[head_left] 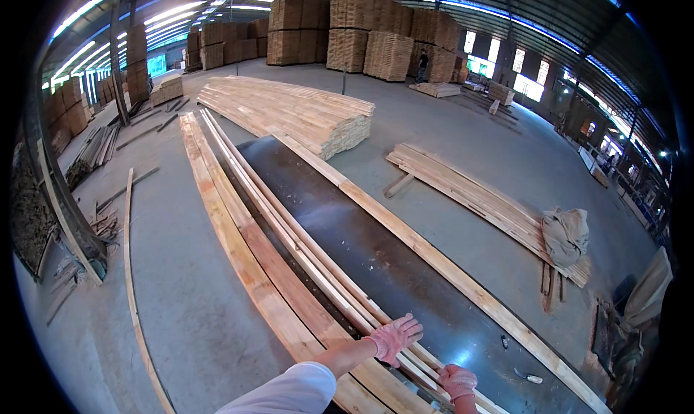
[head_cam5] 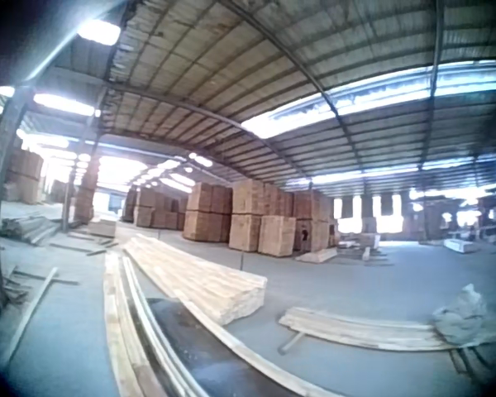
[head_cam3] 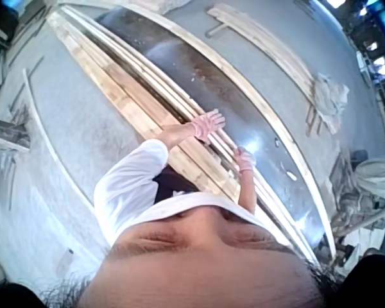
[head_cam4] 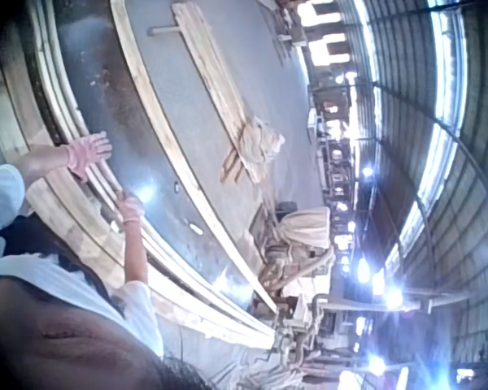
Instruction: The person sorts and stacks long wooden planks on a metal table in a workshop. They pick up planks from a pile, inspect them, and place them in a neat stack, occasionally using a small knife to scrape the surface of the wood.
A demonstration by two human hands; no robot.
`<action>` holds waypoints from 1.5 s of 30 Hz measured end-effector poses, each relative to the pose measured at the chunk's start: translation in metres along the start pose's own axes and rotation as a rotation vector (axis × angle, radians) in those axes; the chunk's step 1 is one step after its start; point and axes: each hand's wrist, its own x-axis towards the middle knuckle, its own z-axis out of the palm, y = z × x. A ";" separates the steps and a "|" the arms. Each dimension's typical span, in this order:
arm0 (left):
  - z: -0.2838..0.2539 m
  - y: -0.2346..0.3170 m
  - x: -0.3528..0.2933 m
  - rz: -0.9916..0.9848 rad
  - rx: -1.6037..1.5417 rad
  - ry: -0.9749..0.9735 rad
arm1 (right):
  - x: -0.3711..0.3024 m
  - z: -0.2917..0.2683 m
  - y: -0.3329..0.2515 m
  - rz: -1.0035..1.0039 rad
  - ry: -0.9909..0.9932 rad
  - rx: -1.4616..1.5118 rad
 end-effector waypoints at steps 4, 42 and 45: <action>0.002 0.000 0.001 0.007 0.026 -0.051 | -0.013 0.007 0.023 -0.047 -0.004 0.226; 0.015 0.004 0.024 0.048 -0.148 0.052 | -0.055 0.032 0.004 -0.029 0.343 0.023; 0.008 0.006 0.016 -0.013 -0.171 0.033 | -0.059 0.008 -0.013 0.048 0.170 0.073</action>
